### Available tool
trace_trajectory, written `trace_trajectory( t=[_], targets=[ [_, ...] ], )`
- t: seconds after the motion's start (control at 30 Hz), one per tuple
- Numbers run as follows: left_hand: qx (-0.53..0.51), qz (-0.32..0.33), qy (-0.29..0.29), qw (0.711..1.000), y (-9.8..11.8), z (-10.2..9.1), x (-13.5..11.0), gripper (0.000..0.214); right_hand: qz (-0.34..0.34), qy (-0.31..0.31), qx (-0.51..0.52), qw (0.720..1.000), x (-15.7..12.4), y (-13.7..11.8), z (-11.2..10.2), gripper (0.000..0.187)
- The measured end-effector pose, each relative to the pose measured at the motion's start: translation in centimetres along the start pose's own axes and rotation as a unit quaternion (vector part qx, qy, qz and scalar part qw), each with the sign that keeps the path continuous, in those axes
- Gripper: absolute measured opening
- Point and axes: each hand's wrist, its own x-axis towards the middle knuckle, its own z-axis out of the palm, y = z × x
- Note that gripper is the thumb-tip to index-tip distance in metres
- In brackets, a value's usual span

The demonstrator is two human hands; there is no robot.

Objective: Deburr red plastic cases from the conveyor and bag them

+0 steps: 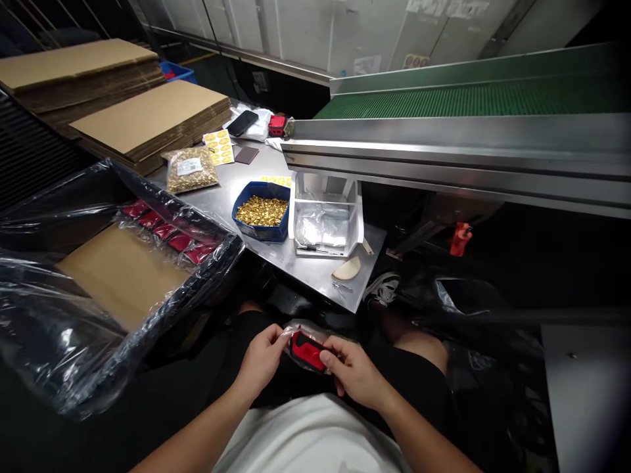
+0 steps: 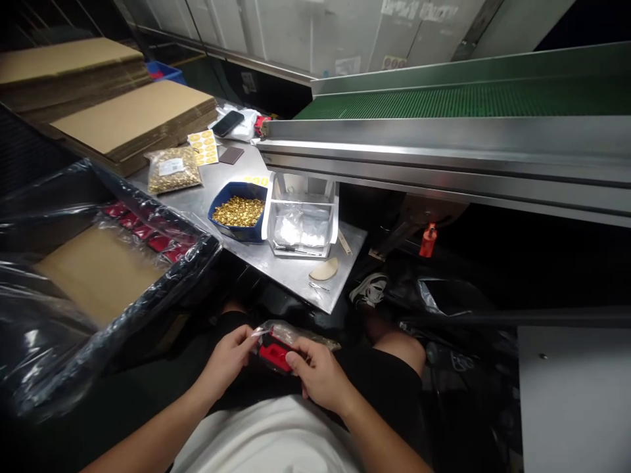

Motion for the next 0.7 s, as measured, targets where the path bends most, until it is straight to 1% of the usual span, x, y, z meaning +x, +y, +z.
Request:
trace_trajectory(
  t=[0.07,0.13,0.27,0.37,0.47,0.53,0.6,0.67,0.7],
  targets=[
    [0.012,0.049,0.017,0.999,0.4,0.3,0.2,0.038,0.018,-0.013,0.082,0.996,0.2,0.3,-0.2,0.039],
    [0.013,0.078,0.026,0.997,0.7,0.7,0.4,0.035,0.028,-0.019,0.133,0.990,0.3,0.3,-0.2,0.041],
    [-0.005,0.078,-0.002,0.997,1.3,1.4,0.4,0.037,0.057,-0.034,0.185,0.981,0.2,0.2,-0.4,0.043],
    [-0.014,0.072,-0.028,0.997,2.1,1.6,0.2,0.038,0.062,-0.040,0.204,0.976,0.1,0.1,-0.5,0.043],
    [-0.002,0.090,-0.038,0.995,3.2,1.7,-0.3,0.035,0.059,-0.046,0.209,0.975,0.3,0.2,-0.6,0.043],
    [0.015,0.119,-0.039,0.992,3.9,1.7,-1.0,0.031,0.054,-0.042,0.203,0.977,0.4,0.2,-0.6,0.042],
    [0.039,0.159,-0.045,0.985,4.3,1.7,-2.3,0.028,0.037,-0.023,0.191,0.981,0.4,0.0,-0.6,0.042],
    [0.073,0.218,-0.070,0.971,4.2,1.7,-3.6,0.023,0.009,0.008,0.179,0.984,0.3,-0.4,-0.6,0.041],
    [0.074,0.245,-0.071,0.964,3.9,1.7,-4.1,0.019,-0.005,0.023,0.178,0.984,0.2,-0.6,-0.6,0.040]
  ],
)
